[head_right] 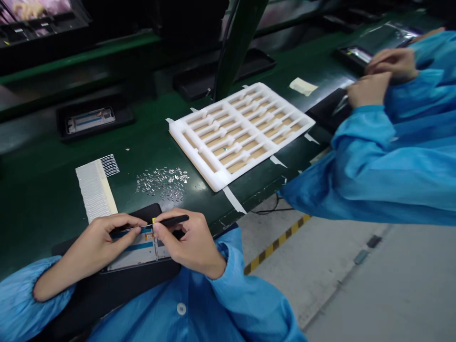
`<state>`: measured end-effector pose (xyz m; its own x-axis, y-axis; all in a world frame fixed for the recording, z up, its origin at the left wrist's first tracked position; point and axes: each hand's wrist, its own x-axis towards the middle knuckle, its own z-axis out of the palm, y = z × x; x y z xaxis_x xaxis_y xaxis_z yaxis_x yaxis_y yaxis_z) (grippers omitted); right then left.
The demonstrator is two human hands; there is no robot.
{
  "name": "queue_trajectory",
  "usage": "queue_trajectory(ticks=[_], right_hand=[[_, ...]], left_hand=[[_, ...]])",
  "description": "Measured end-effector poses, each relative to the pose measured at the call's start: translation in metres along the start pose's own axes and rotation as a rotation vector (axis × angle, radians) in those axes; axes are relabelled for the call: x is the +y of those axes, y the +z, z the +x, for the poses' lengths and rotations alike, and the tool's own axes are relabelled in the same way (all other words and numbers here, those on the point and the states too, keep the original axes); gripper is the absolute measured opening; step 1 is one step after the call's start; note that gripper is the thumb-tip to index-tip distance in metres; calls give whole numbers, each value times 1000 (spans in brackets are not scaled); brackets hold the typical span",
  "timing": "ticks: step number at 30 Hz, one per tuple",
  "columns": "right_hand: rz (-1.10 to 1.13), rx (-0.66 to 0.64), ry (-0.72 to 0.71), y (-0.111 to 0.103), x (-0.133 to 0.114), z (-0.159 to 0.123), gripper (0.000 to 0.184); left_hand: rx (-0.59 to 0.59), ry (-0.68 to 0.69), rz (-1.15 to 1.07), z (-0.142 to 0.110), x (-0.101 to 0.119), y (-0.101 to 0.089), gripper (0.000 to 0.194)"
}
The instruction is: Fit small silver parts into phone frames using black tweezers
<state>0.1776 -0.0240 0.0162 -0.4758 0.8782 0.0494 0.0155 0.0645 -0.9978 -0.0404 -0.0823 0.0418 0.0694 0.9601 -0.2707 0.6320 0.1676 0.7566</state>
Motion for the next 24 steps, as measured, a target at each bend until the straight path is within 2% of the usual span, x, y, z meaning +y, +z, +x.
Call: queue_trajectory(ticks=[12, 17, 24], right_hand=[[-20, 37, -24, 2, 0, -3, 7], [-105, 92, -134, 1, 5, -7, 10], [-169, 88, -280, -1, 4, -7, 16]], left_hand=[[111, 7, 6, 1, -5, 11, 19], [120, 4, 27, 0, -4, 13, 20], [132, 8, 32, 0, -5, 13, 19]])
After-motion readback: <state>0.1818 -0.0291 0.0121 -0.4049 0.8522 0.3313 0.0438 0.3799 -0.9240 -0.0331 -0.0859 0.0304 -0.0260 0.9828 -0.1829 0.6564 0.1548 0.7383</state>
